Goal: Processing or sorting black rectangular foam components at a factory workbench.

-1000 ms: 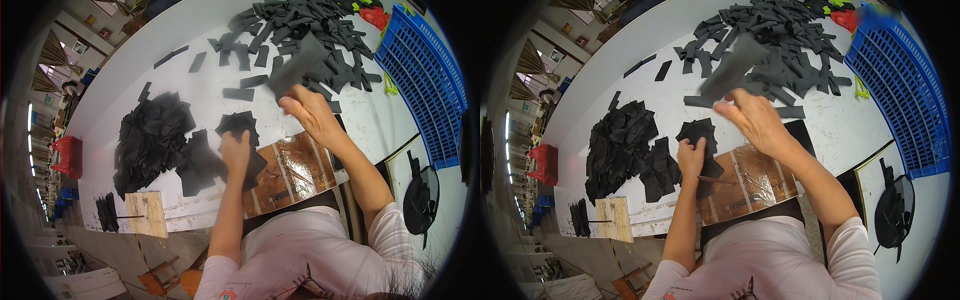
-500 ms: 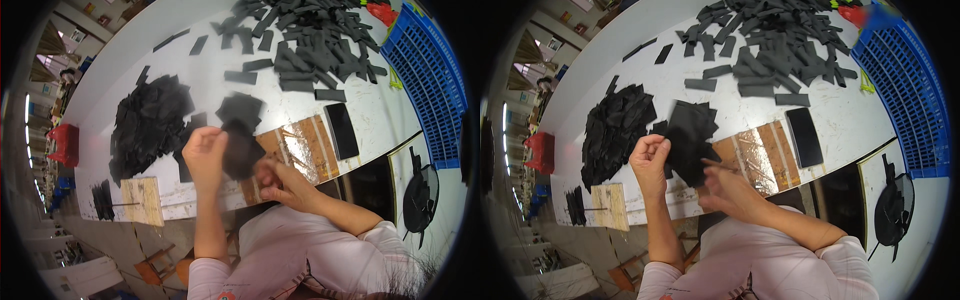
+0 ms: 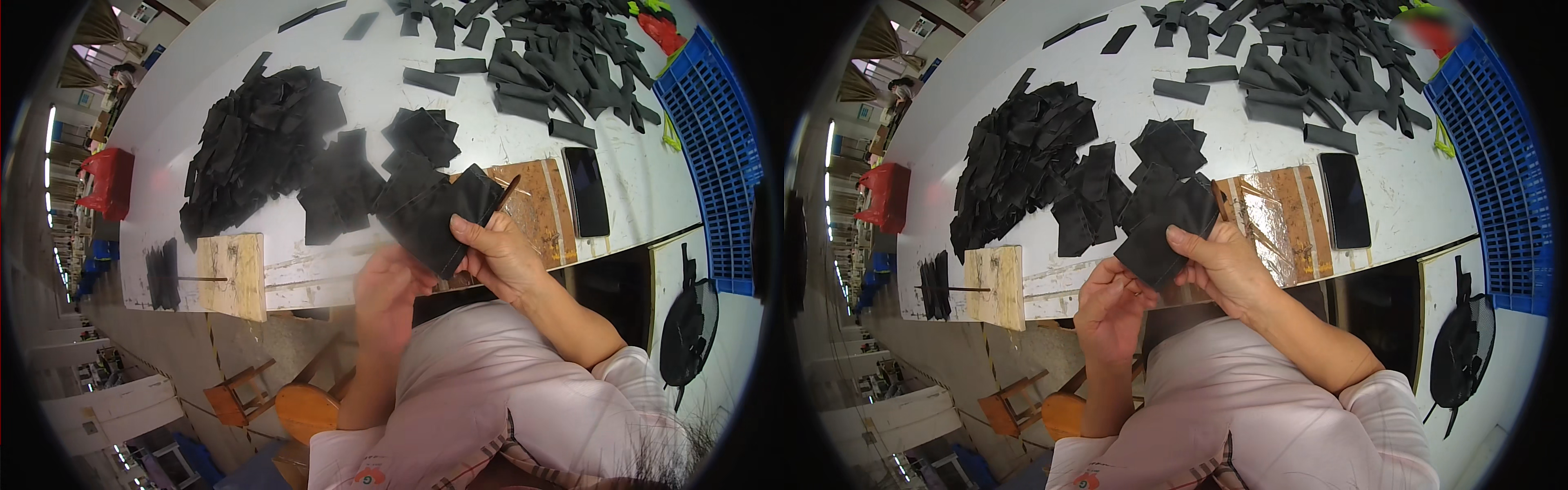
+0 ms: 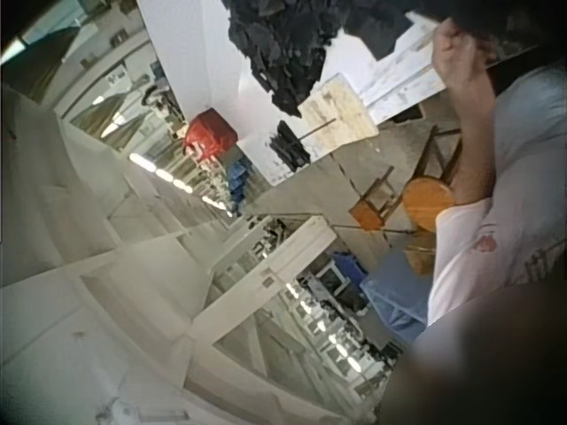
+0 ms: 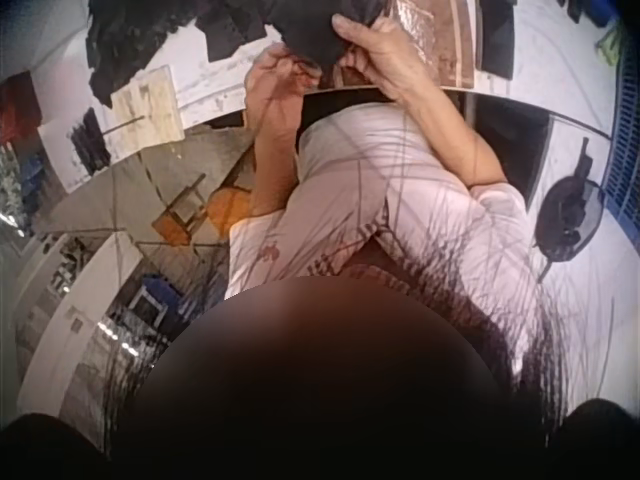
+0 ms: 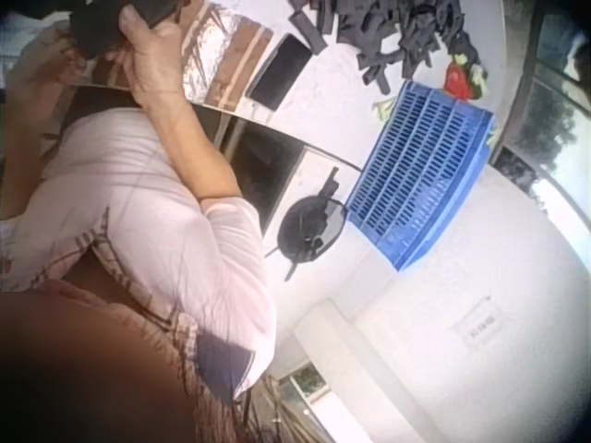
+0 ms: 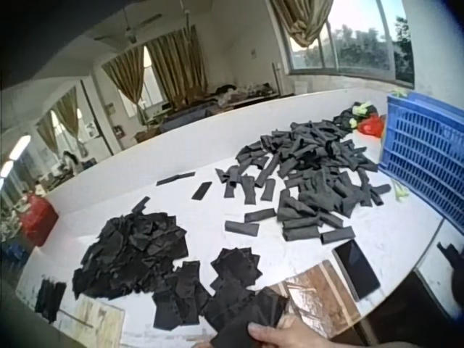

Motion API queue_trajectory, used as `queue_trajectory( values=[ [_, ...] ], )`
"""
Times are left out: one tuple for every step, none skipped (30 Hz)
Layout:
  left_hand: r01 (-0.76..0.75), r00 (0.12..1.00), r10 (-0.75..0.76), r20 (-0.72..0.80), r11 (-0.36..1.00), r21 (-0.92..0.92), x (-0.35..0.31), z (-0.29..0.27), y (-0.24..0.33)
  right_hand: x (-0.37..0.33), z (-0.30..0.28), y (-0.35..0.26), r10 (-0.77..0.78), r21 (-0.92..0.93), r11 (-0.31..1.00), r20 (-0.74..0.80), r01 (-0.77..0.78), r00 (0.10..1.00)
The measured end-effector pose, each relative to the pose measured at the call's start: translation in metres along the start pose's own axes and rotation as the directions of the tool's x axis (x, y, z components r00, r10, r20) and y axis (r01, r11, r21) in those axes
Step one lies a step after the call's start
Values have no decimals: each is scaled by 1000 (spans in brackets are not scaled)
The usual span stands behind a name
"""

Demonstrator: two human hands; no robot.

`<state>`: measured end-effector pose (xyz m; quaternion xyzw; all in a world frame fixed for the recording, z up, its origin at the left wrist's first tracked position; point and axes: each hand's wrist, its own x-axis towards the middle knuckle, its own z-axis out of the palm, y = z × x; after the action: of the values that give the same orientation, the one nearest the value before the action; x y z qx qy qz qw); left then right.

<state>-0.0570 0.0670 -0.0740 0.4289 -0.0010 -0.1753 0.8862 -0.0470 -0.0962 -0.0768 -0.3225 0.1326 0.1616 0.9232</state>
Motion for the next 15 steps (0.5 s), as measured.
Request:
queue_trajectory(
  values=[
    [0, 1000, 0, 1, 1000, -3, -1, 1, -1, -1, -1, 1, 0, -2, 1000, -2, 0, 1000],
    [17, 999, -18, -35, 1000, -19, -1, 3, -1, -2, -1, 2, 27, -8, 1000, -10, -27, 1000],
    [33, 997, -35, -70, 999, -35, -1, 4, -1, -2, -1, 3, 53, -12, 998, -19, -53, 998],
    [34, 997, -37, -69, 999, -38, -1, 3, -1, -4, -1, 4, 53, -14, 998, -21, -54, 998],
    [45, 996, -46, -77, 999, -25, -2, 2, -2, -6, -1, 4, 59, -27, 998, -20, -60, 998],
    [55, 995, -56, -85, 998, -11, -3, 2, -3, -7, 0, 5, 65, -39, 997, -19, -66, 998],
    [57, 995, -57, -84, 998, -13, -3, 1, -3, -7, 0, 5, 64, -39, 997, -21, -65, 998],
    [62, 994, -62, -92, 998, -5, -3, 1, -5, -8, 0, 6, 71, -34, 997, -29, -72, 997],
    [68, 993, -68, -101, 998, 2, -4, 0, -6, -9, 0, 7, 79, -28, 996, -36, -80, 996],
    [68, 993, -68, -100, 998, 2, -4, -1, -7, -8, 0, 7, 78, -29, 996, -37, -79, 996],
    [74, 990, -73, -118, 997, 6, -4, -2, -9, -8, -2, 8, 73, -43, 996, -39, -75, 997],
    [81, 988, -79, -136, 997, 10, -4, -3, -11, -7, -4, 10, 69, -57, 996, -41, -71, 997],
    [76, 988, -74, -137, 997, 12, -3, -5, -12, -5, -7, 10, 69, -58, 996, -36, -71, 997],
    [53, 979, -30, -201, 992, 110, -4, -6, -14, -2, -11, 10, 27, -593, 803, -52, -53, 998],
    [36, 966, 20, -260, 977, 209, -4, -6, -16, -1, -13, 9, -19, -936, 350, -43, -33, 999]
  ],
)
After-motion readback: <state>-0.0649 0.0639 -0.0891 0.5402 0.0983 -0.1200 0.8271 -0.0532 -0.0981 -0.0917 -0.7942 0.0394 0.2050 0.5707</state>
